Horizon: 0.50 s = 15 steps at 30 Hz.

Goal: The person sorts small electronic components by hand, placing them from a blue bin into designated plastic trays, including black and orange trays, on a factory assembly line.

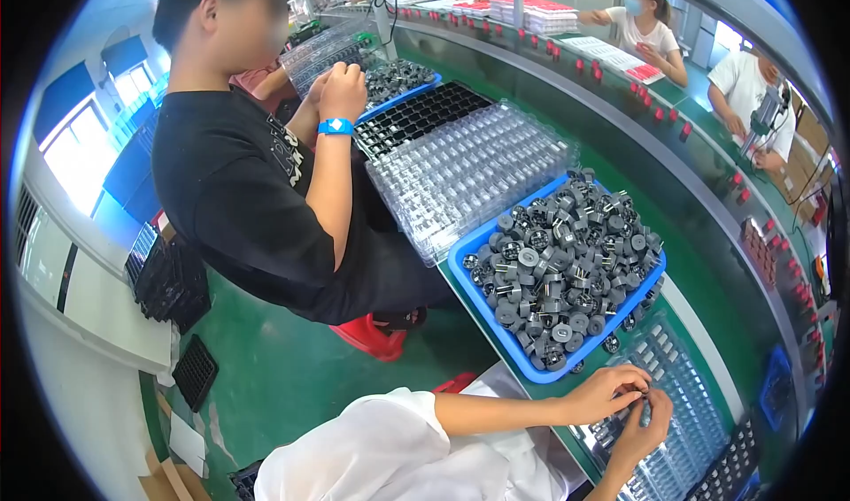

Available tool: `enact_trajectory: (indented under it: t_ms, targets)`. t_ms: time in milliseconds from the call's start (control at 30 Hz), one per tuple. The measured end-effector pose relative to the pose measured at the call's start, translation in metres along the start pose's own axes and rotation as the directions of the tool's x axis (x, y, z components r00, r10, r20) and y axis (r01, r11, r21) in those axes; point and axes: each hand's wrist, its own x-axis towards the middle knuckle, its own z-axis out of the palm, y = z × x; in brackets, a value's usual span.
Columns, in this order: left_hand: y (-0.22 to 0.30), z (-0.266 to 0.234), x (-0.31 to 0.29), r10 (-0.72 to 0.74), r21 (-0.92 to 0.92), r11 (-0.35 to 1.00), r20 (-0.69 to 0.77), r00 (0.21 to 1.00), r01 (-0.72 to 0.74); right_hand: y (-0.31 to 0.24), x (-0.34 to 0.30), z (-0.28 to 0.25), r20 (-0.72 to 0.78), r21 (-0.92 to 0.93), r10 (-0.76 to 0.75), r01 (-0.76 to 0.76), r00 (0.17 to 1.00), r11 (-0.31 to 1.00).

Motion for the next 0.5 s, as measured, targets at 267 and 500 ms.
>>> enact_trajectory:
  t_ms: [267,500]
  targets:
    - [-0.008,0.023,0.004,-0.094,-0.487,0.863,0.105,0.990,0.134,0.004,-0.009,-0.014,-0.094,0.384,0.207,-0.156,0.974,0.910]
    - [-0.013,0.050,0.003,-0.097,-0.463,0.881,0.026,0.995,0.098,0.003,-0.016,-0.025,-0.260,0.107,0.096,-0.070,0.961,0.992]
